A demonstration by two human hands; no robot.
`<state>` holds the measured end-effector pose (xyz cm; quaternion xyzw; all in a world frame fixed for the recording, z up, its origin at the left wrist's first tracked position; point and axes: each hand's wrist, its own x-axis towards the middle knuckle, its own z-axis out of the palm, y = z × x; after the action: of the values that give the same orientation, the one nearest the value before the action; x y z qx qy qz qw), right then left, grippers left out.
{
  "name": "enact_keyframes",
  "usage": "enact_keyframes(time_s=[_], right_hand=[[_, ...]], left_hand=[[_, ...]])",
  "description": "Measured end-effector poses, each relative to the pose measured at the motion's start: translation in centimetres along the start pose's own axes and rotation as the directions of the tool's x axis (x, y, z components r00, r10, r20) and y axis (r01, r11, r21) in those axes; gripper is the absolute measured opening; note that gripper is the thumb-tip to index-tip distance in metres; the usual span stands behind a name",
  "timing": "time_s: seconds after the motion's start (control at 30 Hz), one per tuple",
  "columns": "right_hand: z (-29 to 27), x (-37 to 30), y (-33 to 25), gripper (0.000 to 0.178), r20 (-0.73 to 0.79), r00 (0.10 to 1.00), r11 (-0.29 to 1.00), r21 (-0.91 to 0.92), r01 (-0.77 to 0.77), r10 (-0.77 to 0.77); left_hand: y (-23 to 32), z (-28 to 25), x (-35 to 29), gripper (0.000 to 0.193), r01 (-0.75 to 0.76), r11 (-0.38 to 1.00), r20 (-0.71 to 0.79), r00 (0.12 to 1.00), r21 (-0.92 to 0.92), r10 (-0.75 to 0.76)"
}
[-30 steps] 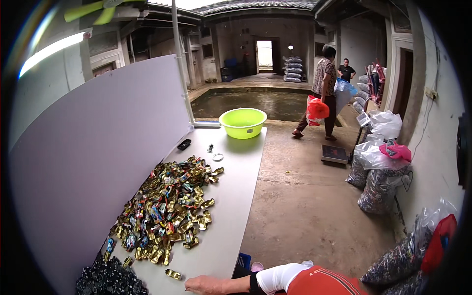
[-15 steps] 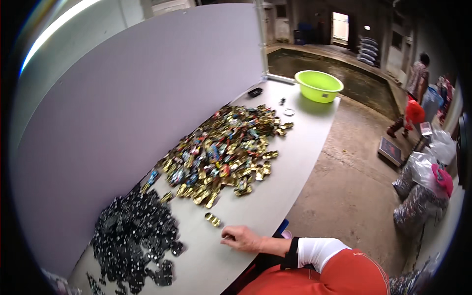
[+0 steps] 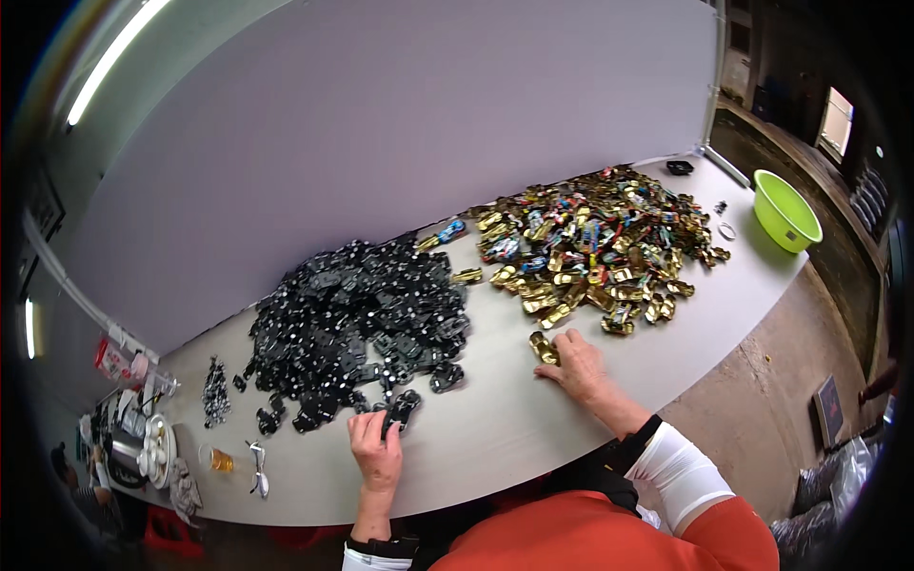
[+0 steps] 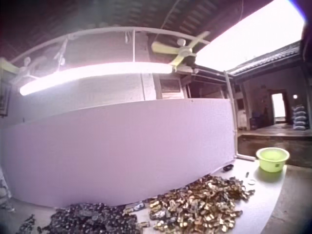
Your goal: The person assembles small toy cars by hand at a table. They pick up a black car chassis and a gold car body, fit them together, and place the completed unit on the table. This process is repeated continuously with different colored bodies and chassis from large piles on the table.
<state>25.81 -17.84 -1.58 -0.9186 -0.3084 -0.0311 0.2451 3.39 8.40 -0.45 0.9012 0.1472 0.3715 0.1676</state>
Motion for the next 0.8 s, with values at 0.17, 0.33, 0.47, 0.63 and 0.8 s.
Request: enact_keyframes(time_s=[0.17, 0.33, 0.47, 0.63, 0.8], right_hand=[[0.4, -0.4, -0.5, 0.032, 0.007, 0.997, 0.988, 0.129, 0.08, -0.082], [-0.3, -0.4, -1.6, 0.034, 0.103, 0.994, 0.968, 0.25, -0.001, -0.026], [0.2, -0.6, -1.1, 0.038, 0.087, 0.992, 0.979, 0.193, 0.069, -0.087], [-0.8, -0.5, -1.6, 0.041, 0.104, 0.992, 0.997, 0.029, 0.073, -0.075], [-4.2, -0.5, -3.6, 0.033, 0.103, 0.994, 0.861, 0.508, -0.031, -0.025]], left_hand=[[-0.8, -0.8, -1.4, 0.03, 0.101, 0.995, 0.006, 0.995, -0.023, -0.101], [-1.1, -1.7, -2.3, 0.037, 0.161, 0.984, 0.039, 0.986, 0.081, -0.165], [0.7, -2.5, -1.5, 0.032, 0.155, 0.98, 0.06, 0.987, -0.127, -0.148], [6.6, -6.9, 2.7, 0.03, -0.075, 0.927, 0.12, 0.985, -0.367, 0.127], [16.9, -14.4, 4.4, 0.048, -0.405, 0.206, -0.297, 0.862, -0.891, 0.411]])
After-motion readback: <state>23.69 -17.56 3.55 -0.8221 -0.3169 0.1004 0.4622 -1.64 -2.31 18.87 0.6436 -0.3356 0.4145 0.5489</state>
